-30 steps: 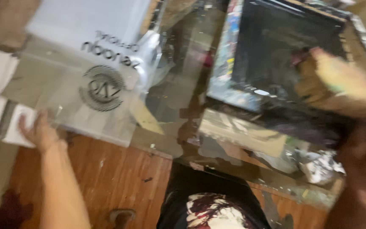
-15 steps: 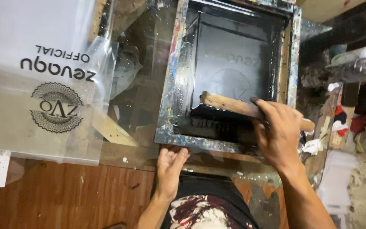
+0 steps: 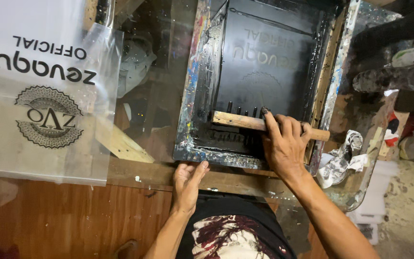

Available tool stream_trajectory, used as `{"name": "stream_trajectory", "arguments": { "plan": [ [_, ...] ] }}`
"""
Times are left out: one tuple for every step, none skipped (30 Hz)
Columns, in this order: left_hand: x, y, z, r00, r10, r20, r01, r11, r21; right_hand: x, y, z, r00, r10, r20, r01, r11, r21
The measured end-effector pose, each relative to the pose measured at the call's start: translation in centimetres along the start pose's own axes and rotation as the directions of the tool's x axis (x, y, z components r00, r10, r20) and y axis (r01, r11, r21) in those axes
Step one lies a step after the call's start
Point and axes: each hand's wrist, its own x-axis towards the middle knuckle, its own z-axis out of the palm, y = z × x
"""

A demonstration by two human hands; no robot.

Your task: The person performs screen printing on a white plastic bag using a squeegee to pull black ink across a screen frame. The person repeatedly places the bag under the screen, applies ink, and pulls the squeegee to transfer a logo onto the bag.

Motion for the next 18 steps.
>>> {"name": "stream_trajectory", "arguments": {
  "plan": [
    [0.2,-0.3,-0.2,1.0,0.002,-0.005,-0.002,1.0,-0.021,-0.1,0.1,0.5,1.0,0.008,-0.023,-0.008,1.0,-0.001],
    [0.0,-0.2,-0.3,1.0,-0.006,-0.005,0.006,1.0,-0.019,-0.3,0.0,0.7,1.0,0.011,-0.015,-0.011,1.0,-0.003],
    [-0.1,0.0,-0.3,1.0,-0.004,-0.015,0.004,1.0,-0.016,-0.4,0.0,0.9,1.0,0.009,-0.021,-0.01,1.0,-0.023],
    [-0.1,0.1,0.0,1.0,-0.003,-0.022,0.003,1.0,-0.015,-0.4,0.2,1.1,1.0,0.007,-0.026,-0.008,0.999,-0.048],
    [-0.1,0.4,0.1,1.0,-0.013,-0.017,0.012,1.0,-0.015,0.4,0.5,1.0,1.0,0.01,-0.018,-0.011,0.998,-0.055],
    [-0.2,0.7,0.1,1.0,-0.006,-0.029,0.006,1.0,0.008,1.1,0.7,1.0,1.0,0.017,-0.007,-0.017,0.999,-0.052],
    [-0.2,1.0,0.1,0.999,0.002,-0.041,0.0,0.999,0.033,1.8,0.8,1.0,1.0,0.024,0.005,-0.023,0.999,-0.048],
    [-0.2,0.8,-0.2,0.999,-0.006,-0.038,0.008,0.999,0.033,2.8,1.2,1.3,1.0,0.027,0.012,-0.026,0.998,-0.052],
    [-0.2,0.6,-0.4,0.999,-0.009,-0.038,0.009,1.0,0.019,3.8,1.6,1.5,1.0,0.021,-0.003,-0.021,0.999,-0.037],
    [-0.1,0.4,-0.5,0.999,-0.01,-0.038,0.01,1.0,0.003,4.9,2.1,1.7,1.0,0.015,-0.019,-0.015,1.0,-0.022],
    [-0.1,0.8,-0.5,0.999,-0.016,-0.035,0.016,1.0,0.002,6.2,2.7,1.6,1.0,0.017,-0.014,-0.018,0.999,-0.027],
    [-0.2,1.2,-0.5,1.0,-0.004,-0.004,0.005,1.0,0.031,7.6,3.1,1.6,1.0,0.007,-0.031,-0.008,1.0,-0.021],
    [-0.3,1.6,-0.5,1.0,0.007,0.027,-0.008,0.998,0.059,8.9,3.6,1.7,0.999,-0.003,-0.047,0.002,1.0,-0.015],
    [-0.3,1.6,-0.4,1.0,0.002,0.025,-0.004,0.998,0.057,10.2,4.4,2.0,0.999,-0.004,-0.043,0.004,1.0,-0.016],
    [-0.3,1.6,-0.4,1.0,-0.013,0.015,0.012,0.998,0.065,11.5,5.2,2.3,0.999,-0.013,-0.038,0.013,1.0,-0.014],
    [-0.3,1.6,-0.4,1.0,-0.031,0.004,0.03,0.997,0.072,12.7,5.9,2.7,0.999,-0.022,-0.031,0.021,1.0,-0.011],
    [-0.3,2.1,-0.1,0.999,-0.036,0.002,0.036,0.997,0.071,14.2,6.7,2.9,0.999,-0.023,-0.025,0.023,1.0,-0.011],
    [-0.5,2.6,0.1,0.999,-0.05,0.008,0.049,0.995,0.088,15.8,7.4,3.0,0.999,-0.035,-0.022,0.035,0.999,-0.01]
  ]
}}
